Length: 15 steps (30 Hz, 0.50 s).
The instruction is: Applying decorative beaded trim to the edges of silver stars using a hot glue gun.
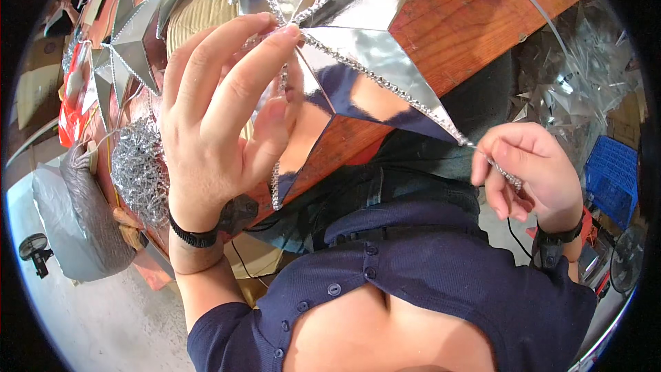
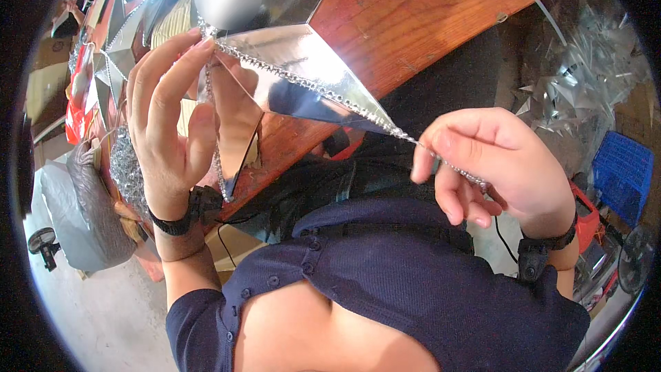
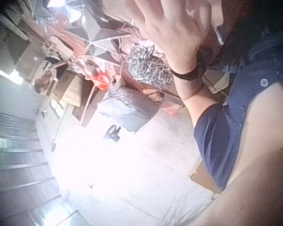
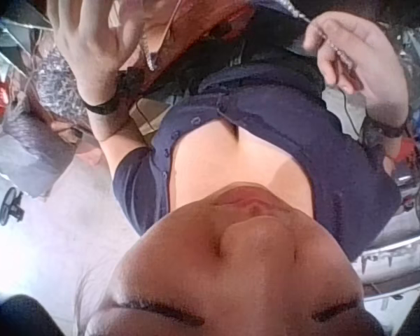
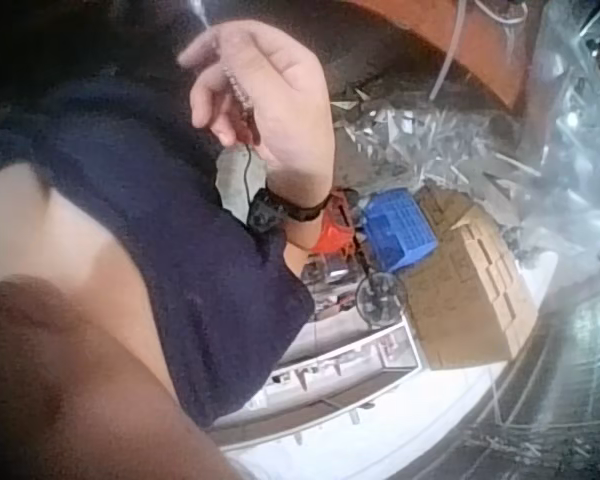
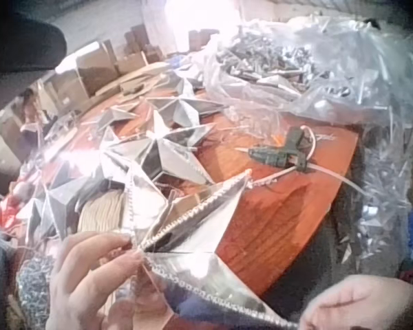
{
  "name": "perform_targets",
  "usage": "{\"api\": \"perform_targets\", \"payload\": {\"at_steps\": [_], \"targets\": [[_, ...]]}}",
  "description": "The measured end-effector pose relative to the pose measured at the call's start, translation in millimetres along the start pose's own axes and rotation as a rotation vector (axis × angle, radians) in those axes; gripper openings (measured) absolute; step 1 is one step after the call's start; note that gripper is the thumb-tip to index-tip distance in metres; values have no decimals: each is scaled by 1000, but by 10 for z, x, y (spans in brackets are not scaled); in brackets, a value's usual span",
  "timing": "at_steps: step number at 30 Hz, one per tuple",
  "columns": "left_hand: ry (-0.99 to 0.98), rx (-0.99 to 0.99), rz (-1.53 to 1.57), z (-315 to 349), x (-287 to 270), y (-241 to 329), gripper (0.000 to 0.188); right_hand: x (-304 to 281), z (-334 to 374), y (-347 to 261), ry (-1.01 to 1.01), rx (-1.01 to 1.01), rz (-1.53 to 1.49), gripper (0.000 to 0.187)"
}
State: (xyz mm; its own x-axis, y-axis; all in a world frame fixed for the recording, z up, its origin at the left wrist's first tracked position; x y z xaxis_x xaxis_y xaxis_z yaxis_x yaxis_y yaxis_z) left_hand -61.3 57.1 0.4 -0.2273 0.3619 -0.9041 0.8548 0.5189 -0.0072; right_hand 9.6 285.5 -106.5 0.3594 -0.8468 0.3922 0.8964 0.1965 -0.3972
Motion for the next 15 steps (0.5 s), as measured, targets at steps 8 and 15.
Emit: {"api": "perform_targets", "payload": {"at_steps": [8, 15], "targets": [[0, 1, 3, -7, 7, 8, 39, 29, -4, -48, 14, -172, -85, 16], [2, -27, -17, -14, 3, 27, 38, -55, -23, -60, 184, -220, 132, 14]]}}
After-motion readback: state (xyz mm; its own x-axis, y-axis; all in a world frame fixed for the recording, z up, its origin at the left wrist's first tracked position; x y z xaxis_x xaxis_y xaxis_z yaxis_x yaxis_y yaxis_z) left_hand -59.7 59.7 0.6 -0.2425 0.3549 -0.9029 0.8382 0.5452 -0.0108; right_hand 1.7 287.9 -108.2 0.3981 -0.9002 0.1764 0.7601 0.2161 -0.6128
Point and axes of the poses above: each hand's wrist, its own z-axis away from the middle knuckle, its own x-axis out of the palm, y = z × x, the point moved 10 cm from there along -z, towards the middle knuckle, and after that the axes turned 14 degrees about x, right-handed, at the moved point
